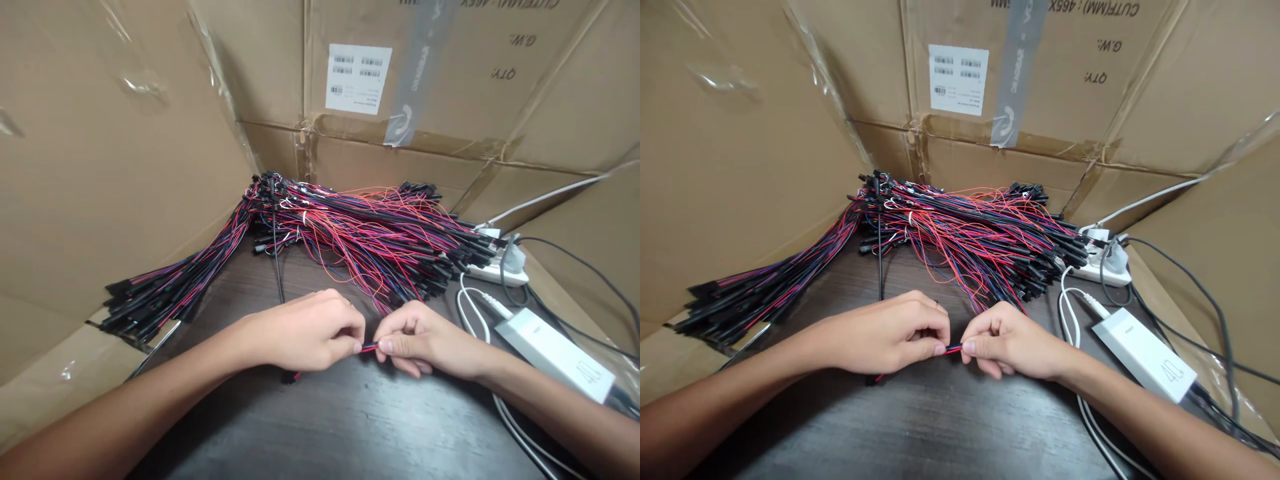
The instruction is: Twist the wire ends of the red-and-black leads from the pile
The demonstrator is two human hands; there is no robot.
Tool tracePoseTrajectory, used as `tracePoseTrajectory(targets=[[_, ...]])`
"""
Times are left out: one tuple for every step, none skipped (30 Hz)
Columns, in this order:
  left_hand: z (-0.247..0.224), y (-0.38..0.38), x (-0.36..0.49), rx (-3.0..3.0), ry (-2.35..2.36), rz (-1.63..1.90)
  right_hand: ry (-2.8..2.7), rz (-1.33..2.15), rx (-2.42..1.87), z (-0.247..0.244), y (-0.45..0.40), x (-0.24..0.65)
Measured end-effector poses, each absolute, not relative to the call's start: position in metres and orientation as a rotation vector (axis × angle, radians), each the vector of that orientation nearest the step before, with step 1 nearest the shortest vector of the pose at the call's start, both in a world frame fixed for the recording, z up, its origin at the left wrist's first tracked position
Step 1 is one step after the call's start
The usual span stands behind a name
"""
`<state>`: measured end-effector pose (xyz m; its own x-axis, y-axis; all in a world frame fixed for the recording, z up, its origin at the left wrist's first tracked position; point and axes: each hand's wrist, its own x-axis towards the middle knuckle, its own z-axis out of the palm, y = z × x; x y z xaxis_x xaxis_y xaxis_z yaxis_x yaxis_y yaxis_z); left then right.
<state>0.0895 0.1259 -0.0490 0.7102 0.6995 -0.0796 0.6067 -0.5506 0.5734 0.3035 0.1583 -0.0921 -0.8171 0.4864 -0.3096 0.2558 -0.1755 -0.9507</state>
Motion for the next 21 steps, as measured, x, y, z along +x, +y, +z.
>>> tracePoseTrajectory(targets=[[-0.049,0.126,0.089,2.338,0.987,0.213,-1.892,2.117,-0.879,-0.092,0.158,0.303],[-0.049,0.127,0.087,2.334,0.982,0.213,-1.879,2.114,-0.888,-0.092,0.158,0.303],[-0.049,0.128,0.086,2.326,0.975,0.211,-1.867,2.112,-0.896,-0.092,0.158,0.303],[-0.049,0.129,0.085,2.317,0.971,0.208,-1.858,2.111,-0.903,-0.092,0.158,0.303],[-0.049,0.13,0.085,2.314,0.974,0.202,-1.853,2.11,-0.905,-0.092,0.158,0.302],[-0.049,0.13,0.084,2.324,0.983,0.196,-1.851,2.106,-0.906,-0.092,0.158,0.302],[-0.048,0.129,0.085,2.349,0.999,0.186,-1.852,2.098,-0.907,-0.092,0.157,0.302],[-0.048,0.127,0.086,2.391,1.022,0.17,-1.852,2.087,-0.909,-0.092,0.157,0.301],[-0.048,0.125,0.087,2.45,1.049,0.151,-1.852,2.076,-0.915,-0.091,0.156,0.301],[-0.047,0.122,0.088,2.522,1.078,0.131,-1.853,2.065,-0.921,-0.09,0.156,0.301],[-0.047,0.119,0.09,2.597,1.101,0.107,-1.854,2.057,-0.926,-0.09,0.156,0.3],[-0.046,0.117,0.091,2.663,1.117,0.085,-1.853,2.054,-0.928,-0.089,0.156,0.3],[-0.045,0.115,0.092,2.714,1.126,0.066,-1.85,2.054,-0.928,-0.089,0.156,0.299],[-0.044,0.113,0.092,2.751,1.129,0.048,-1.846,2.054,-0.926,-0.088,0.156,0.299],[-0.043,0.112,0.092,2.775,1.131,0.034,-1.841,2.055,-0.923,-0.088,0.156,0.299],[-0.042,0.112,0.092,2.788,1.134,0.021,-1.836,2.055,-0.921,-0.088,0.157,0.299],[-0.04,0.112,0.091,2.793,1.14,0.012,-1.832,2.055,-0.922,-0.088,0.157,0.299],[-0.039,0.113,0.09,2.791,1.146,0.005,-1.832,2.055,-0.923,-0.088,0.157,0.298],[-0.037,0.113,0.089,2.788,1.15,0.002,-1.837,2.053,-0.924,-0.088,0.158,0.298],[-0.035,0.114,0.088,2.784,1.153,0.002,-1.842,2.047,-0.926,-0.087,0.158,0.298],[-0.033,0.115,0.087,2.781,1.153,0.004,-1.847,2.038,-0.926,-0.087,0.158,0.298]])
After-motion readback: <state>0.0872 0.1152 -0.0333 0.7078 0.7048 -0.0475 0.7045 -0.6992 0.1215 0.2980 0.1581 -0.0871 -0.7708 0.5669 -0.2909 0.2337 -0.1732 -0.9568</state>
